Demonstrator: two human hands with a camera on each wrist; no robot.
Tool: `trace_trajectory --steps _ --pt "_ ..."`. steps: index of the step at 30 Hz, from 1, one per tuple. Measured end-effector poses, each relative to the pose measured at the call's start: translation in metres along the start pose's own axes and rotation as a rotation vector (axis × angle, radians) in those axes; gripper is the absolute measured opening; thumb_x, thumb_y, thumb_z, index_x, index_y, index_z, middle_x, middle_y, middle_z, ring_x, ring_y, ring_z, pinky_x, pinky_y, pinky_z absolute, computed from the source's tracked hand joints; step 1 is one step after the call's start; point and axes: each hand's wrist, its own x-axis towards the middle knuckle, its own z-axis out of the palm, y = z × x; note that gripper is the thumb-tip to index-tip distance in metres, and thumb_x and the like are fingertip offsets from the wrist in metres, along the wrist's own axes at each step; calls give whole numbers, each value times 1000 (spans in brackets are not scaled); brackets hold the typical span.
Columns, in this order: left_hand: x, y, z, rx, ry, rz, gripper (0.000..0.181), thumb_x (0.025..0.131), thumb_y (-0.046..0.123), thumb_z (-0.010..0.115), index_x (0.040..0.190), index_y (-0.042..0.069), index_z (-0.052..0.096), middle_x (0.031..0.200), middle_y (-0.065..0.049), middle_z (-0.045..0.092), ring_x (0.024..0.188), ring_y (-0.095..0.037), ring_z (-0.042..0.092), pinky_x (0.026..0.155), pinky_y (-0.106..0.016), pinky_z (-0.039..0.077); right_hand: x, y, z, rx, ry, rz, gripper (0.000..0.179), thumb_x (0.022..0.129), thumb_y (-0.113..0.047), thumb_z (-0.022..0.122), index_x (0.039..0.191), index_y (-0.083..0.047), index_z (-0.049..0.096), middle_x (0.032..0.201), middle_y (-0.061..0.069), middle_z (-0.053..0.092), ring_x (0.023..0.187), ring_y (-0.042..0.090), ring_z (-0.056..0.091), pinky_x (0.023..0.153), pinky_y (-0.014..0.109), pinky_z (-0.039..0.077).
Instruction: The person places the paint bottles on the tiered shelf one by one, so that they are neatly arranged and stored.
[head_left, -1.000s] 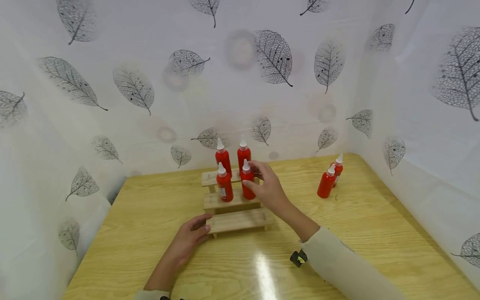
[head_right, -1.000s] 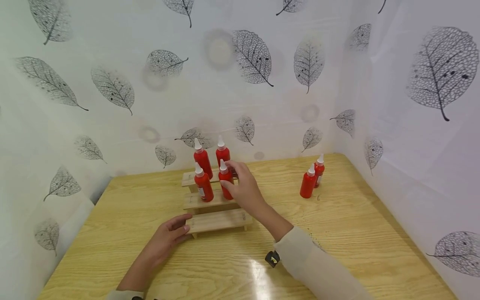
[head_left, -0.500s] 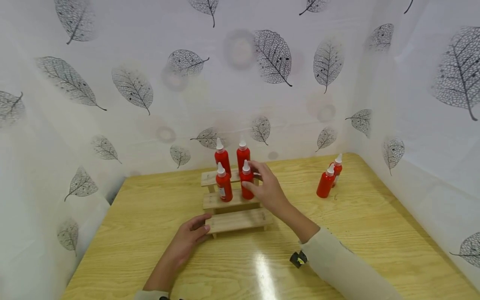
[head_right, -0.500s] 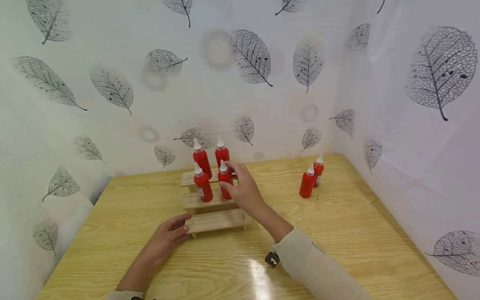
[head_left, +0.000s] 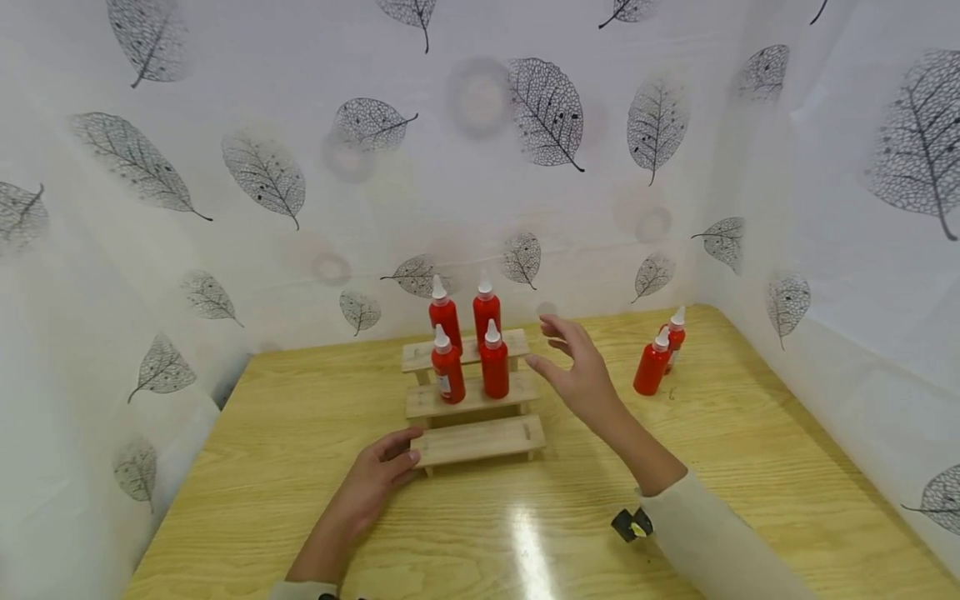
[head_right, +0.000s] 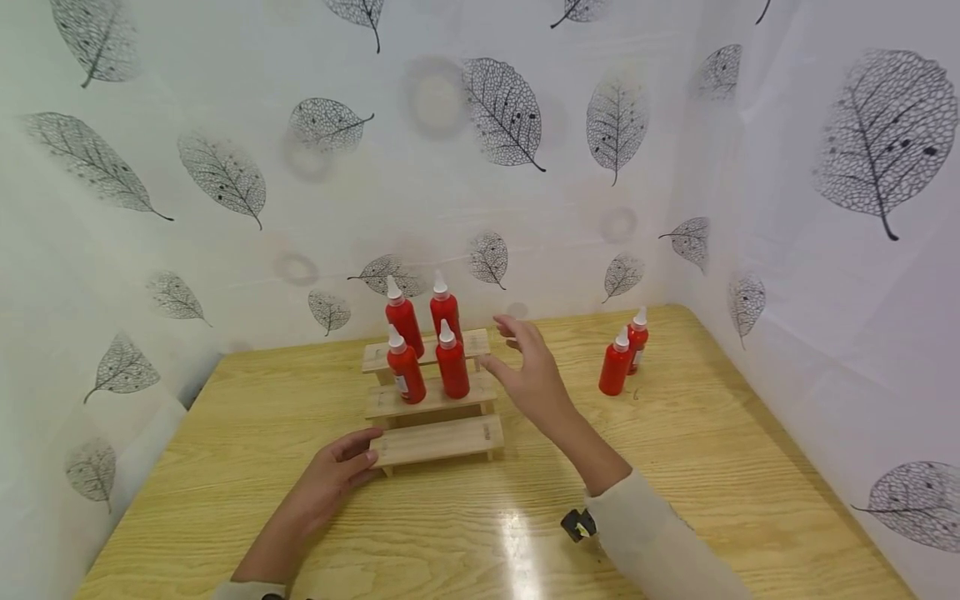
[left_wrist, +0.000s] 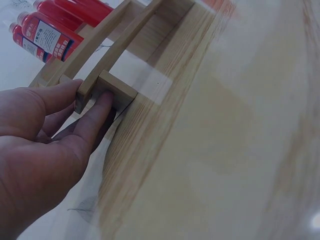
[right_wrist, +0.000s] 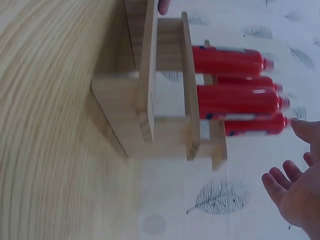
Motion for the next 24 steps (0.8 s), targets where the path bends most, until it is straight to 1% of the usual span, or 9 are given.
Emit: trace_trajectory --steps 6,11,13,17,18,19,20,22,24 --pt "-1 0 0 3 3 0 49 100 14 63 146 2 49 149 -22 45 127 -25 55 103 -33 53 -8 4 -34 -98 50 -1 59 92 -12 75 145 -8 49 134 13 54 129 29 51 112 42 45" --pt "-2 -1 0 -8 -4 3 50 100 14 63 146 2 48 149 -23 45 126 -24 55 103 -32 54 -18 10 -65 -174 94 21 60 93 -16 75 147 -9 48 137 13 53 129 29 50 110 20 44" --pt "-2 -1 1 -6 -6 6 50 100 14 63 146 2 48 149 -23 44 126 -24 55 102 -32 54 -22 14 -76 -212 113 44 61 94 -19 74 147 -10 48 138 13 52 130 30 50 109 18 44" --pt "-2 0 1 0 -3 8 50 100 14 63 146 1 48 149 -23 44 127 -25 55 102 -32 54 -30 19 -97 -273 150 123 64 94 -26 73 149 -11 45 139 15 51 128 35 52 110 41 48" --pt "-2 0 1 2 -2 8 50 100 14 63 146 1 48 149 -23 44 127 -25 55 102 -33 54 -32 20 -101 -276 162 143 64 94 -26 74 150 -11 45 139 15 50 127 35 53 110 44 47" --pt "-2 0 1 3 -1 8 50 100 14 63 146 1 48 149 -23 44 127 -25 55 102 -33 54 -33 23 -105 -272 175 158 64 94 -26 74 150 -11 45 138 15 50 127 34 53 110 43 47" --pt "-2 0 1 4 1 7 50 100 14 63 146 1 48 149 -23 44 127 -25 55 103 -33 54 -35 25 -109 -263 188 167 64 94 -25 74 150 -10 44 138 15 50 126 33 52 110 41 47" --pt "-2 1 1 5 4 5 49 100 13 62 146 1 48 149 -23 45 127 -25 55 103 -33 54 -38 31 -115 -235 217 176 64 94 -21 74 149 -7 44 138 15 50 126 28 51 109 25 47" --pt "-2 0 1 2 4 5 49 100 13 62 146 1 48 149 -23 45 127 -25 55 102 -33 54 -40 38 -120 -206 240 190 63 95 -19 73 149 -5 44 137 14 49 125 23 50 103 9 44"
